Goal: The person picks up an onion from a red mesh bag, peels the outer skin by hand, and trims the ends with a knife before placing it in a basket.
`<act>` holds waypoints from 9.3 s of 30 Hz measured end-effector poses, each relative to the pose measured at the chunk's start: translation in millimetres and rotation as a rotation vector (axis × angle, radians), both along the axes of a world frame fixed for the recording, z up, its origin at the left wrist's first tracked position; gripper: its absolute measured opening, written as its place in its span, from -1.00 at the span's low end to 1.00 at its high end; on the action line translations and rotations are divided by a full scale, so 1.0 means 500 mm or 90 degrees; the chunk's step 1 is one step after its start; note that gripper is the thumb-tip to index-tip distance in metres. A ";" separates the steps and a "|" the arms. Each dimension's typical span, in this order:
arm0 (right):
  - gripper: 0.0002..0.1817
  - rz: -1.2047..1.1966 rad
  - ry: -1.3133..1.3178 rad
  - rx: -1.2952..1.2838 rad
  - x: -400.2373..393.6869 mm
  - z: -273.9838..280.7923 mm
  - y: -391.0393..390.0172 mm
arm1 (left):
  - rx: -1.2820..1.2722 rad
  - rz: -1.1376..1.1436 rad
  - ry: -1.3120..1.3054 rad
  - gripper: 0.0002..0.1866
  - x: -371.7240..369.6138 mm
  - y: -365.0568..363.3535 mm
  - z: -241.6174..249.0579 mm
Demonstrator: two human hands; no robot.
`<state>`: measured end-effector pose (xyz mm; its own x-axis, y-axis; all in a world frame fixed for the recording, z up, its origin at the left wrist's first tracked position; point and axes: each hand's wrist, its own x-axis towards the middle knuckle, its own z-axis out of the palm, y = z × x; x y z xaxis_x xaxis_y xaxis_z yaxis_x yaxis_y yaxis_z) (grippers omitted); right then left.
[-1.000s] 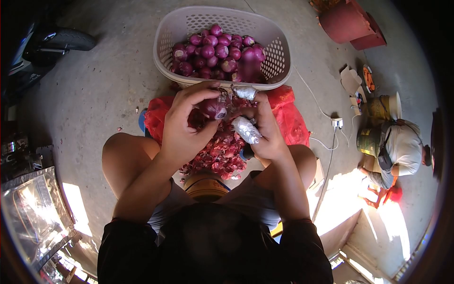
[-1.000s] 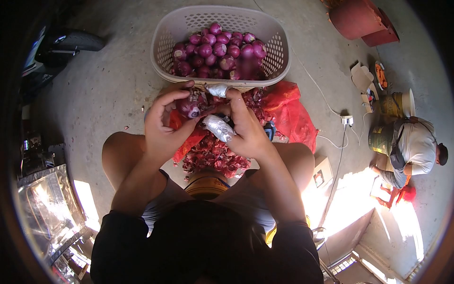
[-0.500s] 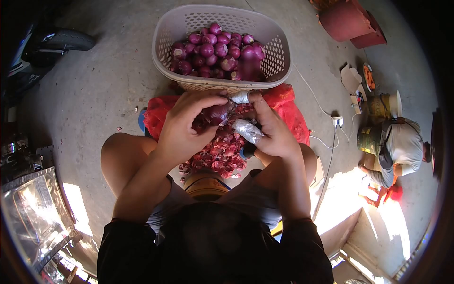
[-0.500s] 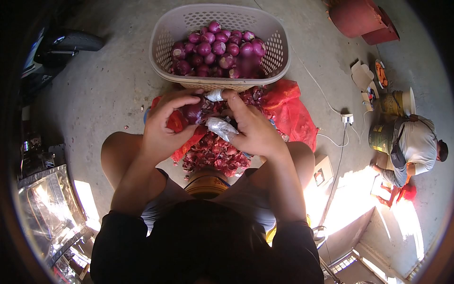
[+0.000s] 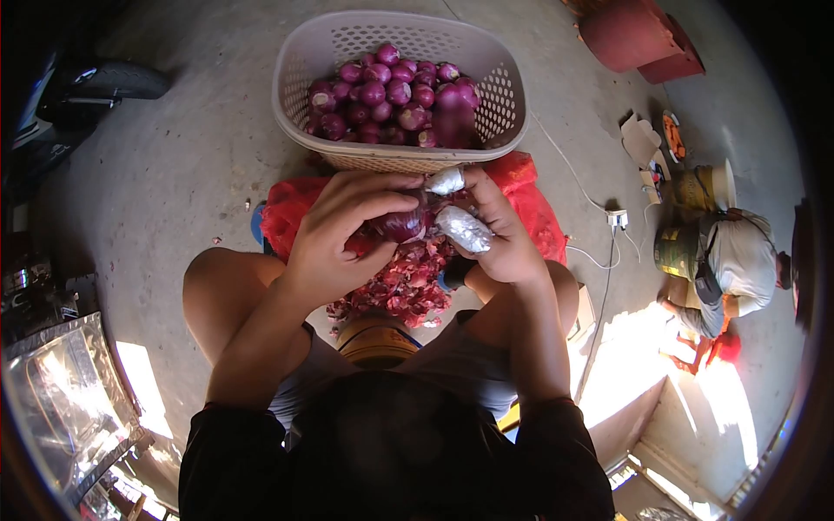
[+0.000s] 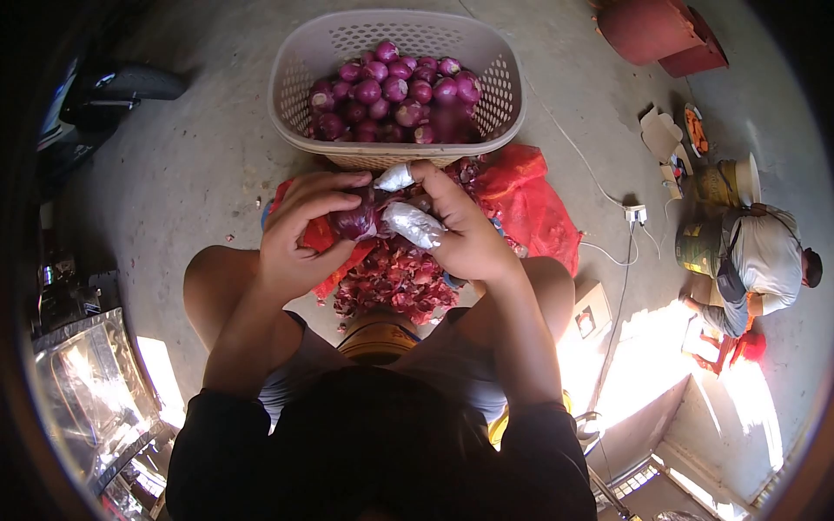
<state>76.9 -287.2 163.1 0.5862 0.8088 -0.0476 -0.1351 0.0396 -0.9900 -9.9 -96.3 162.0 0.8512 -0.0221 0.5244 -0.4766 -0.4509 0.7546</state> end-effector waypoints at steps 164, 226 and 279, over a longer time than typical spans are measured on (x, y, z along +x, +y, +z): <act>-0.31 -0.017 -0.266 0.005 -0.025 -0.021 -0.012 | -0.351 -0.039 -0.008 -0.36 -0.003 -0.021 -0.032; -0.56 -0.107 0.023 0.056 -0.039 -0.011 0.013 | -0.372 -0.052 -0.029 -0.38 -0.007 -0.030 -0.039; -0.50 -0.094 -0.376 -0.020 -0.015 -0.044 0.012 | -0.802 -0.244 0.446 -0.53 -0.015 -0.016 -0.018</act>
